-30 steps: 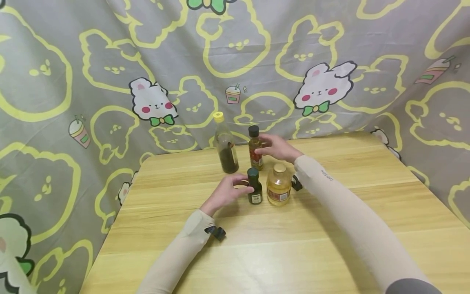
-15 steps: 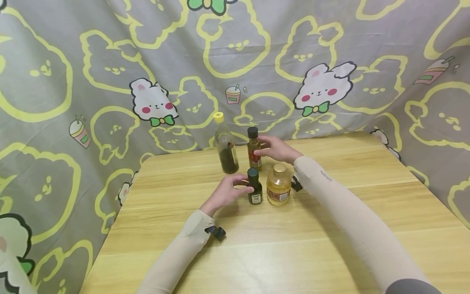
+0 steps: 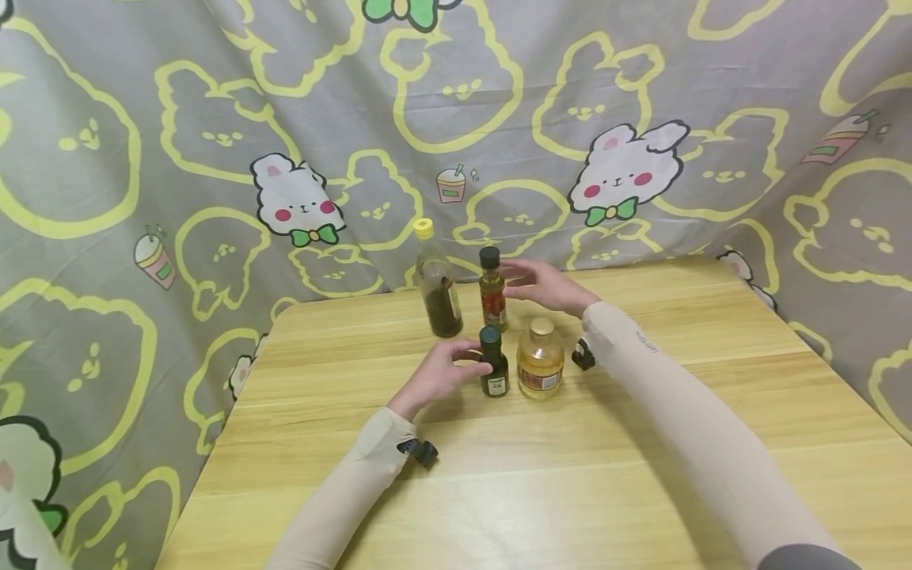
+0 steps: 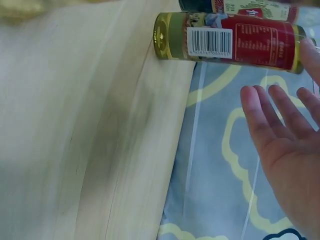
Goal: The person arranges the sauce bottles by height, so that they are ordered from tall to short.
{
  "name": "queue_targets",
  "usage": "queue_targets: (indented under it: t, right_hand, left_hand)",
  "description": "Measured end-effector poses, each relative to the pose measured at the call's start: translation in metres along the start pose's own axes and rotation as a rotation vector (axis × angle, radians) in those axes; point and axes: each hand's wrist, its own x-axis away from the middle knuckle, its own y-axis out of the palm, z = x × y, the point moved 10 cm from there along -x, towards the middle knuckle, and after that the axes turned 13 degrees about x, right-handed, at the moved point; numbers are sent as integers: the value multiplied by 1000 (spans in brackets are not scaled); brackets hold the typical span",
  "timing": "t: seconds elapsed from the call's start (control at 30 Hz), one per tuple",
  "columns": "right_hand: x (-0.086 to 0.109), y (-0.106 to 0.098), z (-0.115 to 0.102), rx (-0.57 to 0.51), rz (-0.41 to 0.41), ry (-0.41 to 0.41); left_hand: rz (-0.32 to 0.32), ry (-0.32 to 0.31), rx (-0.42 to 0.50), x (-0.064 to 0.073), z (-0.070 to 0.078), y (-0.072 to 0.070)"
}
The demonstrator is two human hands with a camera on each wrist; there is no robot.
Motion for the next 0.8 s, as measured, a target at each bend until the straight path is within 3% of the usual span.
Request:
queue_targets:
  t: [0.2,0.4,0.67,0.8]
  right_hand:
    - [14,-7,-3,8,9,-24]
    - [30,-14,10,-7,38,14]
    - [57,-30,11,24,122,61]
    - [70,-37,4,27,159,36]
  left_hand:
    - [4,-5,4,0,-2,0]
    - [16,-20,-9,2,-2,-1]
    - [11,-28,17,1,1,-1]
    - [10,-36,29,1,-1,-1]
